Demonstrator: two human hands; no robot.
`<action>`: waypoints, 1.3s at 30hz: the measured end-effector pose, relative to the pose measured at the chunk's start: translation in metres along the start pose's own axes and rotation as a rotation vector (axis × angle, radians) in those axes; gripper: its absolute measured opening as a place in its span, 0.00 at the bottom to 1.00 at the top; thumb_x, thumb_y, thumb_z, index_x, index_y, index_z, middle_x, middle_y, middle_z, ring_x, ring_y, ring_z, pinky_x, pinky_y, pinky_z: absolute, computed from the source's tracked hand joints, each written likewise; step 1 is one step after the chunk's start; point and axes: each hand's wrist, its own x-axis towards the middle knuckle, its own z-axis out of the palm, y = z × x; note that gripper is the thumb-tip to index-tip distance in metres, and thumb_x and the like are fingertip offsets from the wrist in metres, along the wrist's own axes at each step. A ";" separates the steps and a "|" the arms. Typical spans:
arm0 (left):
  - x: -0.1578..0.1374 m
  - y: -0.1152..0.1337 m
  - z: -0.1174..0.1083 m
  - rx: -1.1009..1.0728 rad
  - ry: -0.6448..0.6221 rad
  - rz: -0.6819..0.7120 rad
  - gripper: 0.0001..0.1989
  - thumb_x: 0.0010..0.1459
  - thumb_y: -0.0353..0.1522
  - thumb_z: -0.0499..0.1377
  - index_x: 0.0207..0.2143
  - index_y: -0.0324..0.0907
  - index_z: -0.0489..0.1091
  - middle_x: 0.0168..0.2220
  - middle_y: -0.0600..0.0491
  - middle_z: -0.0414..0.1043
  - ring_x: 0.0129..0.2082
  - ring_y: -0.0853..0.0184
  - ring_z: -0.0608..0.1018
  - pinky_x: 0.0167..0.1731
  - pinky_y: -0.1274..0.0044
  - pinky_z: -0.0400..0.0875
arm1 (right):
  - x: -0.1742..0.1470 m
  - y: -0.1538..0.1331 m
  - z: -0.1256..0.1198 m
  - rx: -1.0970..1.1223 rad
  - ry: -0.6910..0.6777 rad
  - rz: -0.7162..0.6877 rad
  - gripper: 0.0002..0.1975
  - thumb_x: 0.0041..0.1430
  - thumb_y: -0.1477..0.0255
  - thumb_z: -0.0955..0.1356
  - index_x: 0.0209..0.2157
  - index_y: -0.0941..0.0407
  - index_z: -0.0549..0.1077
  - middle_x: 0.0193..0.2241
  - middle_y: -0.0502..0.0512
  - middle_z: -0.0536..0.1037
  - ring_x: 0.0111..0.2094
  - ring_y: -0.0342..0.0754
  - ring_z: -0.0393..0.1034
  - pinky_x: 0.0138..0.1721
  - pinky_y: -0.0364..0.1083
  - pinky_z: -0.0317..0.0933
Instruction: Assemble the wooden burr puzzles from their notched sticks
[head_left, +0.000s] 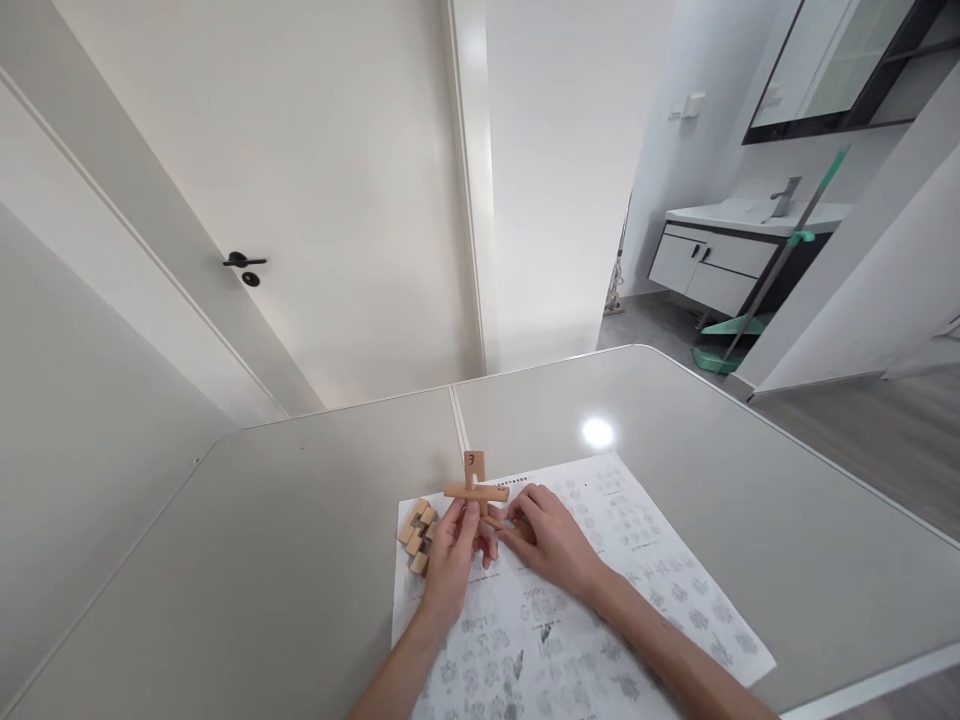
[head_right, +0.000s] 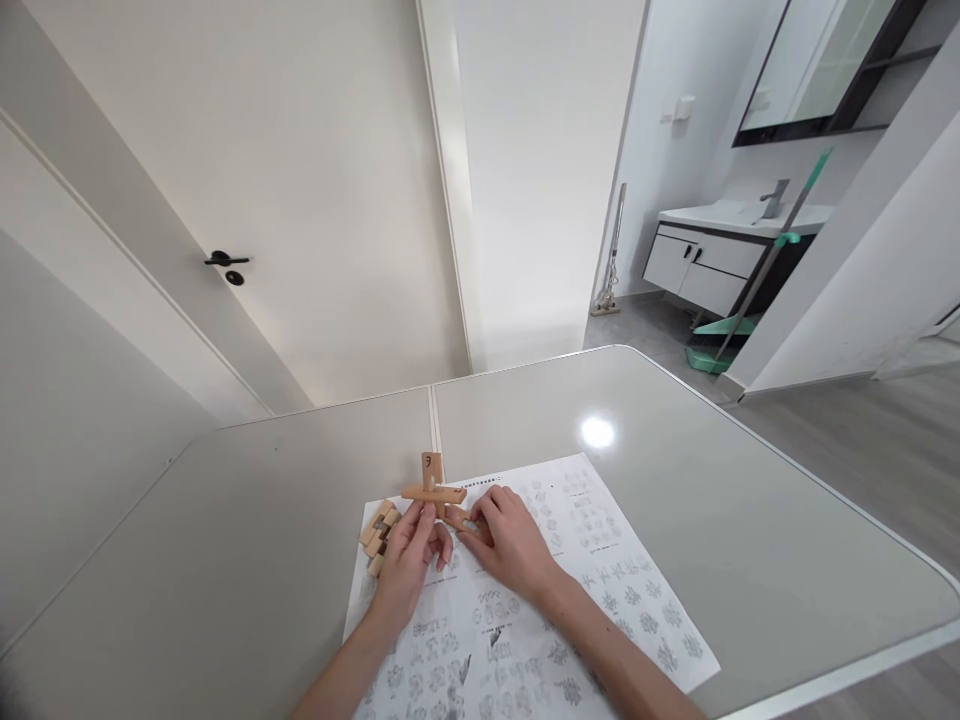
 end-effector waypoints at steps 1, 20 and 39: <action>0.000 0.000 0.000 -0.001 0.002 0.001 0.19 0.62 0.47 0.62 0.44 0.40 0.73 0.26 0.56 0.70 0.19 0.74 0.69 0.18 0.81 0.61 | 0.000 0.000 -0.001 0.017 -0.011 0.006 0.06 0.63 0.72 0.69 0.34 0.53 0.66 0.35 0.55 0.72 0.38 0.53 0.67 0.39 0.50 0.64; 0.000 0.004 0.002 0.097 0.017 -0.003 0.19 0.59 0.44 0.65 0.41 0.37 0.77 0.43 0.44 0.78 0.19 0.75 0.71 0.19 0.79 0.60 | 0.015 0.002 -0.027 1.030 0.126 0.493 0.15 0.59 0.58 0.75 0.39 0.54 0.76 0.36 0.53 0.76 0.39 0.49 0.68 0.42 0.47 0.60; 0.003 -0.001 -0.003 0.105 0.001 -0.026 0.20 0.56 0.46 0.66 0.33 0.37 0.75 0.18 0.55 0.70 0.18 0.72 0.69 0.20 0.80 0.58 | 0.015 0.004 -0.028 1.571 0.046 0.528 0.13 0.57 0.62 0.77 0.33 0.57 0.78 0.32 0.51 0.73 0.33 0.42 0.65 0.34 0.40 0.64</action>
